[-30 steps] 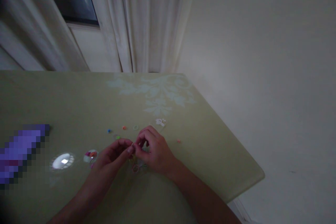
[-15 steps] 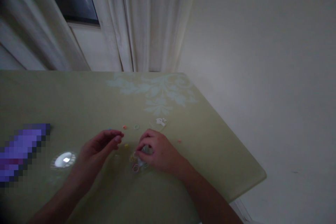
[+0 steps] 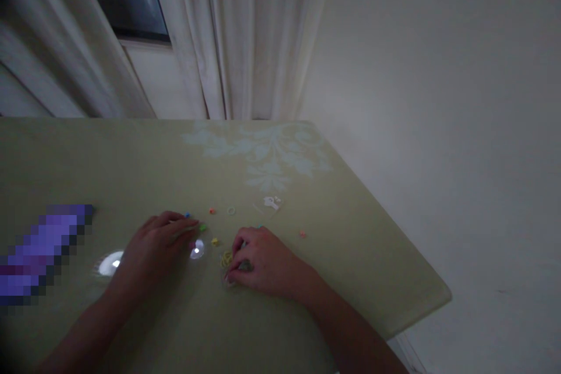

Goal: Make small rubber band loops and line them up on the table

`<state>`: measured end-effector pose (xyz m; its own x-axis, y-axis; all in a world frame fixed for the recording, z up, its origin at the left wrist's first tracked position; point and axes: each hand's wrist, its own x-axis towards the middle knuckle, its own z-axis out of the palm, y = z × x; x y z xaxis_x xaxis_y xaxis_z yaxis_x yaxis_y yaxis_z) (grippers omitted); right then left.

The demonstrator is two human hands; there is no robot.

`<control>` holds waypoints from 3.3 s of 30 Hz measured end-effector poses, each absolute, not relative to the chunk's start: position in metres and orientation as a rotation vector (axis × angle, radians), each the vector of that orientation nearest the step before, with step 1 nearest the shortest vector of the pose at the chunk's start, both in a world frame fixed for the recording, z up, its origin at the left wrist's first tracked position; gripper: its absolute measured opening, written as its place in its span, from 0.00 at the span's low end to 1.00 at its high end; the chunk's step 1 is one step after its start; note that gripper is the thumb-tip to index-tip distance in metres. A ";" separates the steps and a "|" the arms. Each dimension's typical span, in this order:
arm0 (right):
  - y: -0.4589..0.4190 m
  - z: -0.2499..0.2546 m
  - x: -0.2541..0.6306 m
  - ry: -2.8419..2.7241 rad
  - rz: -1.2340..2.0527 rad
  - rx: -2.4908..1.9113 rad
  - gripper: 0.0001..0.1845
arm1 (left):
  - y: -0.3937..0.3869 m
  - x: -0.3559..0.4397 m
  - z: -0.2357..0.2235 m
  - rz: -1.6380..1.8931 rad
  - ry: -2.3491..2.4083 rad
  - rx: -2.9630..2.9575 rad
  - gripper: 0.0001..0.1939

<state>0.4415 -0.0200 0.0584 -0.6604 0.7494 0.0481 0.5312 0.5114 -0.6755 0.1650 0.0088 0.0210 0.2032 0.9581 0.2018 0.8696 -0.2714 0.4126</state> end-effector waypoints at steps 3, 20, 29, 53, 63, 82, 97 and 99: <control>-0.019 0.063 0.443 -2.339 0.914 -1.089 0.01 | 0.009 0.169 0.021 0.523 1.743 2.337 0.17; -0.015 0.057 0.437 -1.879 0.998 -1.014 0.19 | -0.021 0.200 0.047 0.848 1.279 1.785 0.15; -0.016 0.061 0.437 -1.921 0.963 -1.030 0.05 | -0.028 0.216 0.046 0.835 1.137 1.513 0.16; -0.005 0.069 0.459 -2.020 0.940 -1.214 0.05 | -0.036 0.218 0.039 0.224 1.075 2.314 0.09; -0.004 0.068 0.461 -2.023 0.928 -1.226 0.05 | -0.034 0.215 0.044 0.246 1.057 2.259 0.03; -0.004 0.068 0.464 -2.212 0.878 -1.300 0.03 | -0.009 0.182 0.037 0.703 1.496 2.180 0.15; -0.009 0.057 0.450 -2.385 0.726 -1.440 0.05 | -0.004 0.175 0.032 0.572 1.804 2.282 0.15; -0.009 0.057 0.450 -2.403 0.704 -1.459 0.06 | -0.004 0.175 0.032 0.561 1.810 2.283 0.15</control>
